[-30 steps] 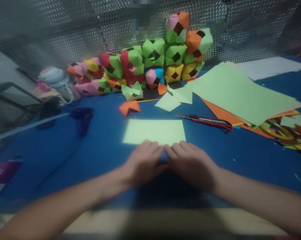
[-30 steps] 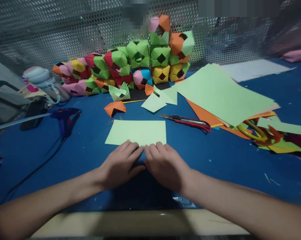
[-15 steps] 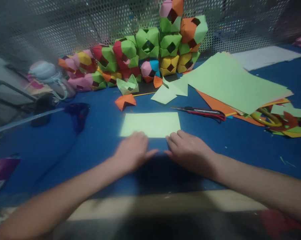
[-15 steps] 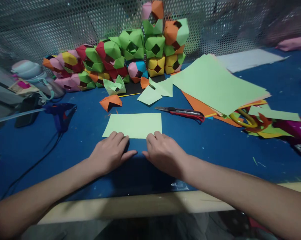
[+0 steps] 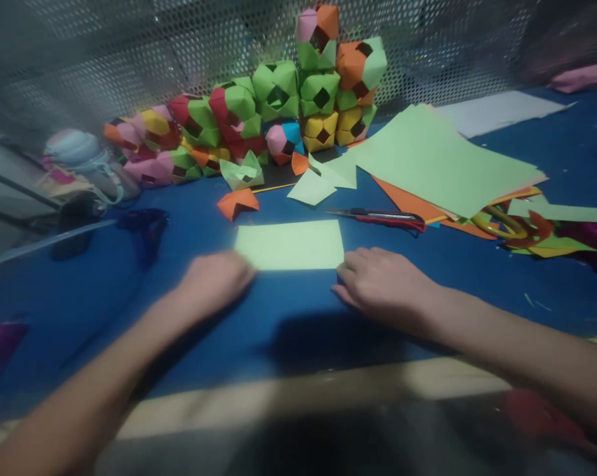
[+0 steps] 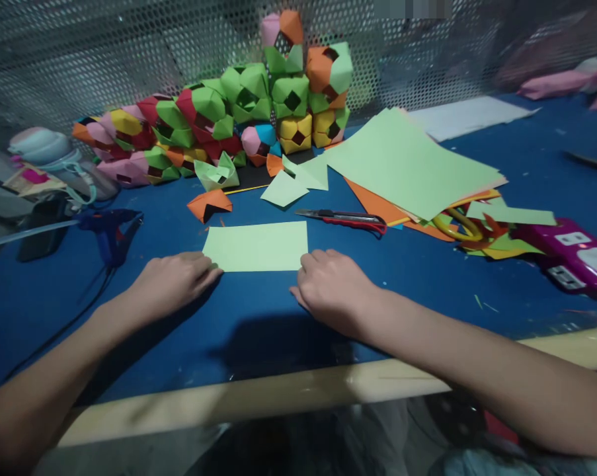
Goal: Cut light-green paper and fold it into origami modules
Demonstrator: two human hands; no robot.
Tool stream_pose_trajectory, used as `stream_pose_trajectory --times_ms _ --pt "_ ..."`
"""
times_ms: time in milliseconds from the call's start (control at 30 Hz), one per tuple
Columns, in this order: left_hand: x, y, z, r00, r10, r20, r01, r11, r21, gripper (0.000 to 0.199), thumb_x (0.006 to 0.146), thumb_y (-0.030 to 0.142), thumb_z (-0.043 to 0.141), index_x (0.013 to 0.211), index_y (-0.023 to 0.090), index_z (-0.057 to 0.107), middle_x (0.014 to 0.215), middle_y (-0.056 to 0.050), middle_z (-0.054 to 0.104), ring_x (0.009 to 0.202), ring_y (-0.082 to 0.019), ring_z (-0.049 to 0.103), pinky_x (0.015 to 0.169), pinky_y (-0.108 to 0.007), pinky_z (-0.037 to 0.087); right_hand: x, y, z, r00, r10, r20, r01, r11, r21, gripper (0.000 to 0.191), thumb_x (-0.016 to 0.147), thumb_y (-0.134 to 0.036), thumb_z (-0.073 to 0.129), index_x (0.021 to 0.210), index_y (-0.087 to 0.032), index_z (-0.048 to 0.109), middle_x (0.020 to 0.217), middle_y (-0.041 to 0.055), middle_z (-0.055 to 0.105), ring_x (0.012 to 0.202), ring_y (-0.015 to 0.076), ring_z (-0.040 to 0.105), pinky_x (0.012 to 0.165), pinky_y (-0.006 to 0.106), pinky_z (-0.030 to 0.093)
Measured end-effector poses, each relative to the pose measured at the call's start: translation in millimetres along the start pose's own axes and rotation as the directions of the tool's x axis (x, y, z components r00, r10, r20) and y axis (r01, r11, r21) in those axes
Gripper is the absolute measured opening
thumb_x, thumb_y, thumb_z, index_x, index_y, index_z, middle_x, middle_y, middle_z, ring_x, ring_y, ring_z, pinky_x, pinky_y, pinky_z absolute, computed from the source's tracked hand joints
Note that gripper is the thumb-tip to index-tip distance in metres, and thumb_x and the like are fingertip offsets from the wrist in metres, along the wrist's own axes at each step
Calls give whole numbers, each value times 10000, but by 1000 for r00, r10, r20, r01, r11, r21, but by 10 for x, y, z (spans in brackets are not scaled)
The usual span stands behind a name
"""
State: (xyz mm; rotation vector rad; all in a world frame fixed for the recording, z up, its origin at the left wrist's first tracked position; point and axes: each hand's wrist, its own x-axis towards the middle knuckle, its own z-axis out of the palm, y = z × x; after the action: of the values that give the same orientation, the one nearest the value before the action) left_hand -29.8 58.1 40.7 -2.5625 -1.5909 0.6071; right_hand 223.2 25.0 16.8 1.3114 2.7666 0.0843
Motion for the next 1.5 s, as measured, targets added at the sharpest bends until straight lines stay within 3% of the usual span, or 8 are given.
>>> stream_pose_trajectory --times_ms 100,233,333,433,633,900,1200,1500 --pt "57 -151 -13 999 -33 8 34 996 -86 447 913 445 284 752 176 603 785 -82 644 688 -215 597 565 -294 416 -1 90 -82 997 24 68 -28 998 51 325 925 -342 470 791 -125 672 820 113 621 755 202 568 615 297 334" --pt "169 -200 -10 975 -6 -222 -43 975 -219 468 894 523 333 969 154 610 1079 -141 615 1011 -276 561 811 -386 464 -1 260 -135 997 -5 77 -13 973 229 298 938 -327 447 856 -168 684 858 71 640 796 185 579 636 277 353" --pt "316 -144 -15 947 156 -280 -235 932 -275 614 843 611 422 1239 149 508 1425 -160 394 1295 -297 378 1027 -438 357 19 459 -130 999 32 -9 -27 951 308 263 935 -303 442 966 -176 670 920 63 644 831 178 580 675 272 376" --pt "512 -91 -27 946 266 -187 -313 902 -299 852 746 712 493 1394 176 357 1544 -153 187 1410 -326 185 1106 -495 231 53 693 -80 982 146 -115 -120 971 209 270 916 -294 456 1062 -154 634 1006 101 616 896 207 567 694 284 387" --pt "758 -57 -58 952 294 -85 -306 906 -292 899 724 729 501 1425 197 320 1537 -159 210 1392 -351 232 1090 -525 234 113 1008 76 979 194 -59 -189 979 75 270 863 -286 524 1067 -130 608 948 114 612 832 210 551 642 274 363" --pt "594 3 -42 950 212 -230 -264 937 -230 821 744 717 490 1362 182 416 1406 -155 429 1266 -334 402 1020 -498 333 190 1103 143 978 204 -44 -185 947 262 265 864 -180 450 1029 -104 644 928 121 602 793 185 532 664 273 358" --pt "490 -30 148 890 143 -432 -258 941 -221 822 737 694 537 1349 162 404 1360 -175 442 1234 -331 406 1002 -489 350 144 1152 10 970 244 4 -229 906 356 229 846 -189 491 1003 -136 650 886 81 614 735 162 525 624 255 339" --pt "542 -76 251 814 107 -570 -283 931 -230 821 704 707 565 1319 180 428 1297 -173 489 1179 -347 459 955 -509 403 77 1137 -63 998 65 8 -63 910 410 217 808 -183 515 972 -174 656 895 64 612 761 173 532 628 258 358"
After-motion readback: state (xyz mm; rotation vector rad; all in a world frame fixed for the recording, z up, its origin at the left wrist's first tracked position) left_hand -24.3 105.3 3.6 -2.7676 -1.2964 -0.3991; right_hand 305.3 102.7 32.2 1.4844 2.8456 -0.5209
